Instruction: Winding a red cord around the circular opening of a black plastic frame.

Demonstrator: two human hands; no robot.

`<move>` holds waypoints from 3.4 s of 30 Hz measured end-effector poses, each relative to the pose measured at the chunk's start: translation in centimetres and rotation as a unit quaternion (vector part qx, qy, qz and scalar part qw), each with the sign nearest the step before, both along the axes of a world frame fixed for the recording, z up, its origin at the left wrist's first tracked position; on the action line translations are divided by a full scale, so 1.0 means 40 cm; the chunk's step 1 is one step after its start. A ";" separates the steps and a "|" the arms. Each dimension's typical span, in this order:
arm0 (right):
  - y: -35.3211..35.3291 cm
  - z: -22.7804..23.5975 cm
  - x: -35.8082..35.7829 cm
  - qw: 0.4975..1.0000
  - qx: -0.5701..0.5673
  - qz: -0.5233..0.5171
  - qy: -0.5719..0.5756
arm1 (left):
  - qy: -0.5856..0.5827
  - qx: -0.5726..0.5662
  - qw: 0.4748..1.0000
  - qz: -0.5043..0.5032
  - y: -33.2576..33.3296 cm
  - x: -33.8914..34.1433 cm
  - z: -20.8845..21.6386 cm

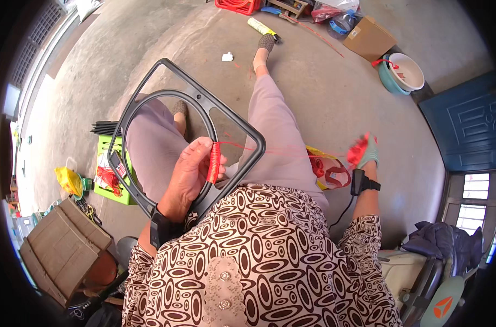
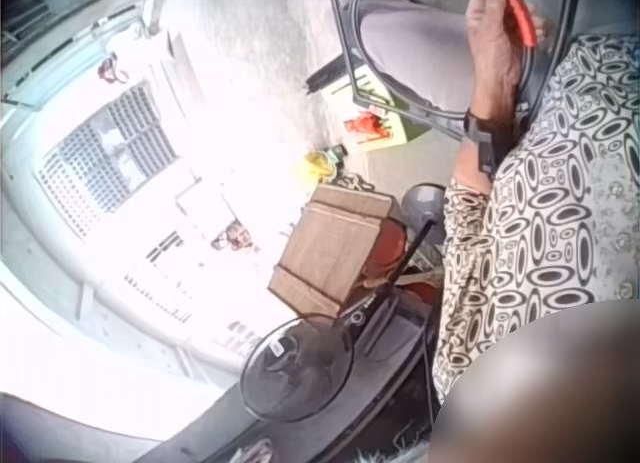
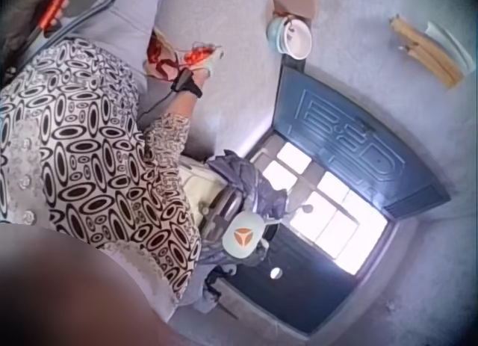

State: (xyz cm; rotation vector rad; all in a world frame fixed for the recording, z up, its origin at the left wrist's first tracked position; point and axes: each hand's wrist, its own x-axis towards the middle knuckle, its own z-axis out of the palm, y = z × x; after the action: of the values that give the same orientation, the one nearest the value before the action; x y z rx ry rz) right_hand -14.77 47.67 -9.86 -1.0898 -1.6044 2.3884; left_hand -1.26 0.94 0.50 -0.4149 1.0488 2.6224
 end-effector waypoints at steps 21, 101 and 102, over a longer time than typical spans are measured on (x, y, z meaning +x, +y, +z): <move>-0.810 0.074 0.014 0.780 -0.303 0.547 0.024 | -0.003 0.115 0.991 -0.072 0.019 0.004 -0.037; -0.782 0.270 0.025 0.556 -0.608 0.566 -0.021 | -0.027 -0.009 0.998 -0.049 0.043 0.010 0.008; -0.775 0.275 0.022 0.455 -0.659 0.595 -0.064 | -0.029 -0.010 0.998 -0.047 0.044 0.011 0.015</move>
State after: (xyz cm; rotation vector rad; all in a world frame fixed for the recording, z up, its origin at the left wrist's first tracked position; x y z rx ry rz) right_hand -13.90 16.65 1.12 0.5246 0.4168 4.6841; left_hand -0.81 2.71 1.10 -0.4339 1.0511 2.5047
